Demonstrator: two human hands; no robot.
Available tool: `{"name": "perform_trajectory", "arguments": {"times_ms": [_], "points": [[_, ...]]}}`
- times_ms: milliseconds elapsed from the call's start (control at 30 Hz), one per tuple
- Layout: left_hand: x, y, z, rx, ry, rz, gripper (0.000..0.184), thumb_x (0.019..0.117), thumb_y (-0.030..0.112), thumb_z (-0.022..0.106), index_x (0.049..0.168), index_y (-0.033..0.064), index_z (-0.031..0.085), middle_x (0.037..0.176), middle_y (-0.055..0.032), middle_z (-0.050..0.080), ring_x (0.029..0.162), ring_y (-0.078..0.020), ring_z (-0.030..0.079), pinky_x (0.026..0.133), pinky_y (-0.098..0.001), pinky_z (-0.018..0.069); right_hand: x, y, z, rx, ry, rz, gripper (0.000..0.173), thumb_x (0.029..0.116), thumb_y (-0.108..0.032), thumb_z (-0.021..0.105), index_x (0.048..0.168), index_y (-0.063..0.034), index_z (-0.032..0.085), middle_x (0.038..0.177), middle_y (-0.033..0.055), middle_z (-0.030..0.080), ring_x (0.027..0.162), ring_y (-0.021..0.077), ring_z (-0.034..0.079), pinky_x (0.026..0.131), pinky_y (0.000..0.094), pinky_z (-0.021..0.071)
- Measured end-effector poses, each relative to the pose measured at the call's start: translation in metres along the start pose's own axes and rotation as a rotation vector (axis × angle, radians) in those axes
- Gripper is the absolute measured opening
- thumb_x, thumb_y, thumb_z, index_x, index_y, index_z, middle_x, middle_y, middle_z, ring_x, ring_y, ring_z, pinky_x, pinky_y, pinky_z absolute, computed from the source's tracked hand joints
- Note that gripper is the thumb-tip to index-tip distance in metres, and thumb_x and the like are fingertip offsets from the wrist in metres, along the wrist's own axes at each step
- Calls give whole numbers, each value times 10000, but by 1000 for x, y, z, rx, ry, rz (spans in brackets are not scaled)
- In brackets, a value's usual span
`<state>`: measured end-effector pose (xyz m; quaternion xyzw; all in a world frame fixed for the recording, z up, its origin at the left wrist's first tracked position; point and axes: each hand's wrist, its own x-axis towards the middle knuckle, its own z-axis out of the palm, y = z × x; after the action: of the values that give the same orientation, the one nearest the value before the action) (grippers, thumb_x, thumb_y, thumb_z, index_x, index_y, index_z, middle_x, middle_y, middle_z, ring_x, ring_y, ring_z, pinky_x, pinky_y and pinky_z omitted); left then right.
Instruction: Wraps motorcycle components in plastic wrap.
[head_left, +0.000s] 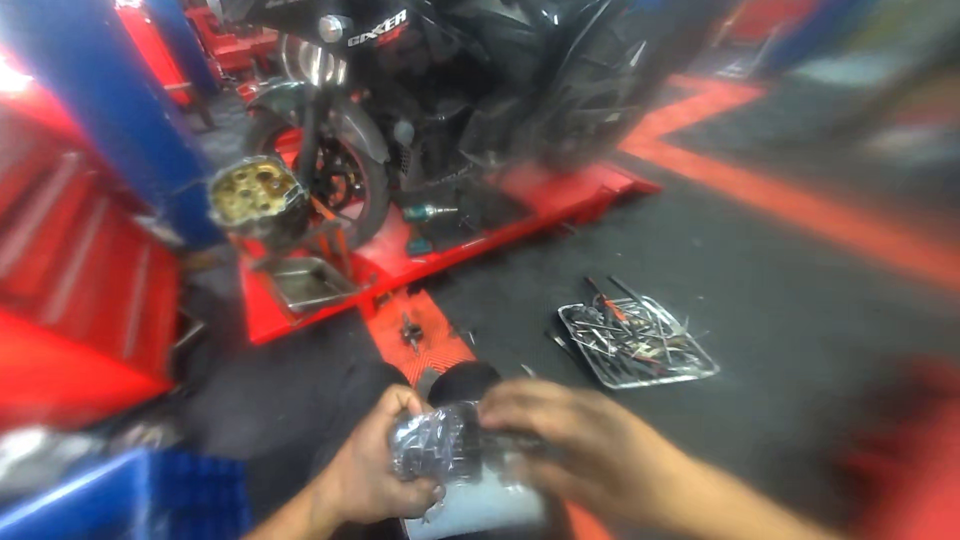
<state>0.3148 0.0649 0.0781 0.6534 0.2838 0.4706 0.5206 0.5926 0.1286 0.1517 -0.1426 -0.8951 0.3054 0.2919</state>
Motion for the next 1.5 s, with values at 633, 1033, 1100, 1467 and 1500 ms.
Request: {"name": "perform_trajectory", "arguments": {"times_ms": [633, 1033, 1100, 1467, 1500], "points": [[1, -17, 6, 96, 71, 56, 621, 715, 106, 863, 1205, 115, 480, 1142, -70, 651, 1065, -152, 664, 911, -317, 583, -1, 9, -2, 75, -140, 486, 456, 1032, -569, 487, 1103, -206, 752, 889, -103, 719, 802, -21, 658, 717, 240, 566], [21, -5, -21, 280, -66, 241, 623, 725, 131, 861, 1222, 147, 485, 1105, -75, 625, 1063, -192, 640, 910, -357, 568, 35, 51, -17, 326, -345, 370, 172, 980, -84, 637, 1094, -123, 760, 957, -34, 740, 862, 22, 674, 790, 237, 569], [19, -4, -23, 318, -76, 248, 630, 729, 139, 865, 1233, 141, 486, 1124, -86, 628, 1088, -201, 640, 931, -364, 566, 33, 54, -17, 293, -242, 357, 144, 987, -124, 645, 1025, -142, 783, 890, -62, 747, 798, -1, 674, 736, 208, 572], [5, -9, -18, 608, 95, 221, 554, 748, 162, 860, 1179, 132, 515, 1118, -90, 661, 1080, -217, 666, 919, -392, 594, 5, 50, 22, -187, 241, 139, 191, 1035, -213, 563, 1015, -161, 746, 893, -74, 717, 822, 2, 671, 739, 199, 582], [5, -9, -19, 625, 97, 228, 545, 751, 164, 857, 1175, 131, 516, 1121, -92, 662, 1078, -218, 667, 918, -390, 595, 5, 50, 24, -193, 246, 130, 198, 1039, -218, 557, 1017, -161, 745, 903, -70, 720, 831, 6, 674, 745, 203, 584]]}}
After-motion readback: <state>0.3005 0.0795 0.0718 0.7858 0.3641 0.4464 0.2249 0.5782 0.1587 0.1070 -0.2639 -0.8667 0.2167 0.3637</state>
